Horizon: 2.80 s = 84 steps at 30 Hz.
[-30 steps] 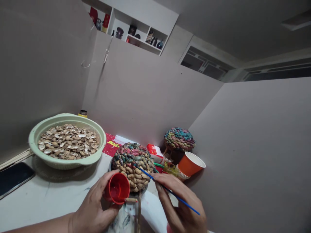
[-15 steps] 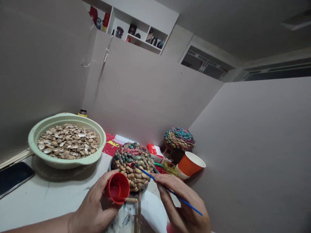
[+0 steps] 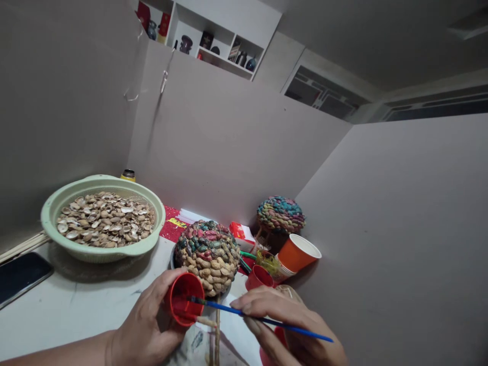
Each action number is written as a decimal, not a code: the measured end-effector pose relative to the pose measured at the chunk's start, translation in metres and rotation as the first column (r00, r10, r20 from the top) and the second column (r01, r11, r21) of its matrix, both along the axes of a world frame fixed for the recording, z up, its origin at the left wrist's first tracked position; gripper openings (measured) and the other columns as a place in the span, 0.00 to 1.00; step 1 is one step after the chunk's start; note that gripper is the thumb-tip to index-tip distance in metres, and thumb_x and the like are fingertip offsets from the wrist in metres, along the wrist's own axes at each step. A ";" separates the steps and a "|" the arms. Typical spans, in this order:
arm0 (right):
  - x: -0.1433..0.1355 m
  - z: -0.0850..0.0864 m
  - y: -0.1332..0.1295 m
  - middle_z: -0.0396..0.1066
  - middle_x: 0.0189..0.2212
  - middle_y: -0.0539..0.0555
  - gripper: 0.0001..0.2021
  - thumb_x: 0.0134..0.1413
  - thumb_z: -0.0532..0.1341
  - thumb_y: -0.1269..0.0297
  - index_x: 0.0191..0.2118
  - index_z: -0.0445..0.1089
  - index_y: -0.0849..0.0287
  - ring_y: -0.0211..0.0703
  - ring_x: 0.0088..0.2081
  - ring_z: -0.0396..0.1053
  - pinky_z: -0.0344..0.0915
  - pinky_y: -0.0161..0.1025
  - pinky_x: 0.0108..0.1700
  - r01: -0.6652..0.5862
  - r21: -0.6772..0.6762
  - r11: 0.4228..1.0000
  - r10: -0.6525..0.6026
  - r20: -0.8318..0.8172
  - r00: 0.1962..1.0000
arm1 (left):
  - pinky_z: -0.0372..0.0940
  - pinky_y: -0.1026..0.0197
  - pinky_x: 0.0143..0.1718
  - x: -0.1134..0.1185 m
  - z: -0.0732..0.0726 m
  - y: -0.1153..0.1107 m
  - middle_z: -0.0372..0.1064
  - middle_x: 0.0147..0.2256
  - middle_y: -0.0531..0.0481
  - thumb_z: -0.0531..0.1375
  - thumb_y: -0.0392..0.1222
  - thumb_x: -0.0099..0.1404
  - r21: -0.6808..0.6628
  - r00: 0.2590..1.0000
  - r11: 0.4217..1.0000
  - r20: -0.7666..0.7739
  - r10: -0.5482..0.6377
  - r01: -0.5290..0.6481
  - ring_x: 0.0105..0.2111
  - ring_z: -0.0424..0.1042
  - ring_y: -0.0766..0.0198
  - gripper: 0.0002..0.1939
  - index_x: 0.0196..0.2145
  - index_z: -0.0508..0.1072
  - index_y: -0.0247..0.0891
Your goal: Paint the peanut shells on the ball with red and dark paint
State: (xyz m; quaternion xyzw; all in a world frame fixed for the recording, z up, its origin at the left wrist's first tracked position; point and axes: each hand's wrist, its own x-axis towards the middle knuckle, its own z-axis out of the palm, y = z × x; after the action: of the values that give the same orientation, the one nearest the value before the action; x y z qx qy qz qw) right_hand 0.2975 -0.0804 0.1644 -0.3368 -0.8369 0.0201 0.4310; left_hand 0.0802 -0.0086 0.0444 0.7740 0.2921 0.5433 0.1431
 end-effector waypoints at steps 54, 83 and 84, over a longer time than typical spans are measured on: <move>0.017 -0.010 0.017 0.79 0.35 0.56 0.10 0.59 0.60 0.77 0.44 0.71 0.59 0.43 0.37 0.80 0.78 0.36 0.42 0.213 0.245 0.946 -0.244 0.106 0.964 | 0.72 0.52 0.53 0.001 -0.013 0.004 0.75 0.52 0.43 0.65 0.33 0.56 -0.127 1.000 0.992 -0.020 0.007 -0.010 0.51 0.77 0.54 0.35 0.60 0.60 0.44; 0.005 -0.019 0.019 0.79 0.36 0.57 0.14 0.58 0.59 0.82 0.47 0.70 0.60 0.43 0.39 0.79 0.77 0.39 0.43 0.102 0.275 0.956 -0.142 0.133 0.981 | 0.71 0.52 0.55 0.001 -0.010 0.006 0.74 0.53 0.48 0.64 0.34 0.58 -0.151 0.999 0.989 -0.031 -0.006 0.001 0.51 0.77 0.56 0.37 0.61 0.57 0.52; 0.006 -0.018 0.020 0.79 0.36 0.56 0.14 0.58 0.59 0.82 0.46 0.70 0.60 0.42 0.39 0.78 0.77 0.39 0.43 0.104 0.271 0.957 -0.146 0.140 0.979 | 0.71 0.53 0.54 0.001 -0.010 0.005 0.75 0.53 0.48 0.64 0.34 0.57 -0.153 1.000 0.988 -0.030 -0.002 -0.002 0.51 0.77 0.56 0.37 0.61 0.57 0.52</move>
State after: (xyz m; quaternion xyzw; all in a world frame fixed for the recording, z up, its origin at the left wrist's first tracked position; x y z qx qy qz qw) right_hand 0.3033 -0.0604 0.1464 -0.3299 -0.8408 -0.1449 0.4040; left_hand 0.0812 -0.0034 0.0341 0.7689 0.3350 0.5076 0.1976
